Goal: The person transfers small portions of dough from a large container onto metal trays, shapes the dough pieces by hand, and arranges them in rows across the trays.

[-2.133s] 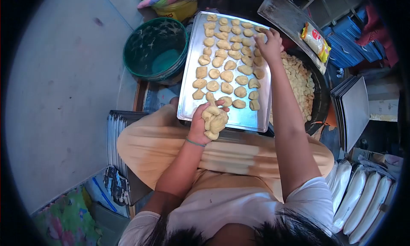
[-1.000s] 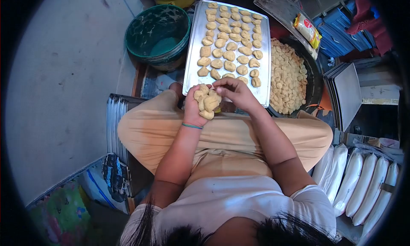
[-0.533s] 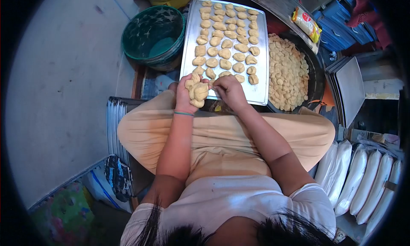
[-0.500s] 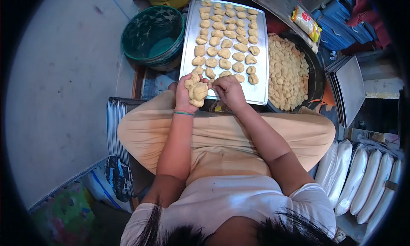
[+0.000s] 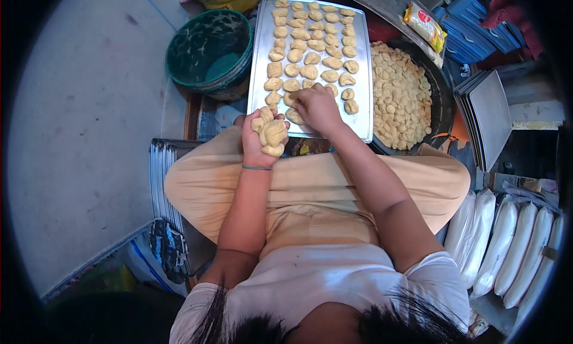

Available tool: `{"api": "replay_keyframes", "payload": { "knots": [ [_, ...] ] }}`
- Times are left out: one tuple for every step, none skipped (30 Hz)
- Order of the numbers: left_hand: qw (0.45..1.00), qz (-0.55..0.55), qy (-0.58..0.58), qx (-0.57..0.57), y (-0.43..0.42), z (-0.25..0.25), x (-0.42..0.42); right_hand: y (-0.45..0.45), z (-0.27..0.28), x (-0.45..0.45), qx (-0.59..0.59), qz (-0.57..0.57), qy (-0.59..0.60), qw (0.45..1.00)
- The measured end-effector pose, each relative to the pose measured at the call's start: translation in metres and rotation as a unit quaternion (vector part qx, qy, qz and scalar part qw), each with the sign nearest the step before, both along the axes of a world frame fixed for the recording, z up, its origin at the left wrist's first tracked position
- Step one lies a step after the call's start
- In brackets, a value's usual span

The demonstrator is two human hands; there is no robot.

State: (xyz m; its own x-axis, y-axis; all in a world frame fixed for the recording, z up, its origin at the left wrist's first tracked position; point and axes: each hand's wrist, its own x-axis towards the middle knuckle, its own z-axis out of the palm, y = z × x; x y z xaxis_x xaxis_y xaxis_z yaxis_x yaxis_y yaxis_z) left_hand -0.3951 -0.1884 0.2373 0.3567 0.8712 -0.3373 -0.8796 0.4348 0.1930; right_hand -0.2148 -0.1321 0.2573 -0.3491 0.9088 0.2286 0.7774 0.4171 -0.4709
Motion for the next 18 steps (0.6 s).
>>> {"api": "replay_keyframes", "payload": {
  "knots": [
    [1.0, 0.002, 0.001, 0.0, 0.0, 0.0, -0.001, 0.005, -0.001, -0.001, -0.024, 0.0, -0.007, 1.0],
    [1.0, 0.005, 0.002, -0.001, 0.0, -0.001, -0.003, 0.01, -0.002, -0.001, -0.002, 0.012, -0.01, 1.0],
    [1.0, 0.009, 0.002, -0.003, 0.0, -0.001, -0.004, 0.014, -0.003, 0.001, 0.018, 0.025, -0.014, 0.999],
    [1.0, 0.009, 0.004, -0.009, -0.001, -0.001, -0.005, 0.015, -0.004, 0.004, 0.039, 0.038, -0.017, 0.998],
    [1.0, 0.008, 0.007, -0.015, -0.002, 0.0, -0.004, 0.014, -0.006, 0.005, 0.02, 0.032, -0.008, 0.999],
    [1.0, 0.007, 0.01, -0.02, -0.001, 0.001, -0.004, 0.01, 0.0, 0.005, 0.01, 0.034, 0.04, 0.999],
    [1.0, 0.01, 0.01, -0.021, -0.001, 0.001, -0.004, 0.003, 0.012, 0.003, -0.001, 0.035, 0.088, 0.996],
    [1.0, 0.013, 0.01, -0.024, -0.001, 0.001, -0.002, -0.006, 0.024, 0.003, -0.013, 0.035, 0.135, 0.99],
    [0.999, 0.016, 0.01, -0.027, -0.002, 0.0, 0.0, -0.014, 0.035, 0.006, -0.088, 0.095, 0.234, 0.964],
    [0.998, 0.036, 0.019, -0.041, -0.003, 0.0, 0.004, -0.028, 0.044, 0.002, -0.092, 0.126, 0.239, 0.958],
    [0.997, 0.055, 0.028, -0.054, -0.001, 0.0, 0.008, -0.043, 0.052, -0.003, -0.096, 0.155, 0.245, 0.952],
    [0.995, 0.072, 0.038, -0.066, 0.0, 0.002, 0.013, -0.05, 0.055, -0.005, -0.098, 0.183, 0.25, 0.946],
    [0.99, 0.071, 0.073, -0.092, -0.001, 0.006, 0.018, -0.051, 0.05, -0.002, -0.086, 0.173, 0.237, 0.952],
    [0.996, 0.043, 0.04, -0.068, -0.001, 0.005, 0.019, -0.051, 0.042, 0.002, -0.176, 0.121, 0.307, 0.928],
    [0.999, 0.015, 0.007, -0.044, -0.002, 0.003, 0.018, -0.05, 0.036, 0.004, -0.262, 0.068, 0.373, 0.888],
    [0.999, -0.013, -0.026, -0.021, -0.003, 0.002, 0.018, -0.049, 0.032, 0.007, -0.345, 0.013, 0.433, 0.833],
    [0.999, -0.014, -0.03, -0.022, -0.004, 0.001, 0.019, -0.047, 0.03, 0.011, -0.346, 0.014, 0.507, 0.789],
    [0.999, -0.02, -0.039, -0.005, -0.005, 0.0, 0.019, -0.047, 0.032, 0.015, -0.351, -0.009, 0.531, 0.771]
  ]
}}
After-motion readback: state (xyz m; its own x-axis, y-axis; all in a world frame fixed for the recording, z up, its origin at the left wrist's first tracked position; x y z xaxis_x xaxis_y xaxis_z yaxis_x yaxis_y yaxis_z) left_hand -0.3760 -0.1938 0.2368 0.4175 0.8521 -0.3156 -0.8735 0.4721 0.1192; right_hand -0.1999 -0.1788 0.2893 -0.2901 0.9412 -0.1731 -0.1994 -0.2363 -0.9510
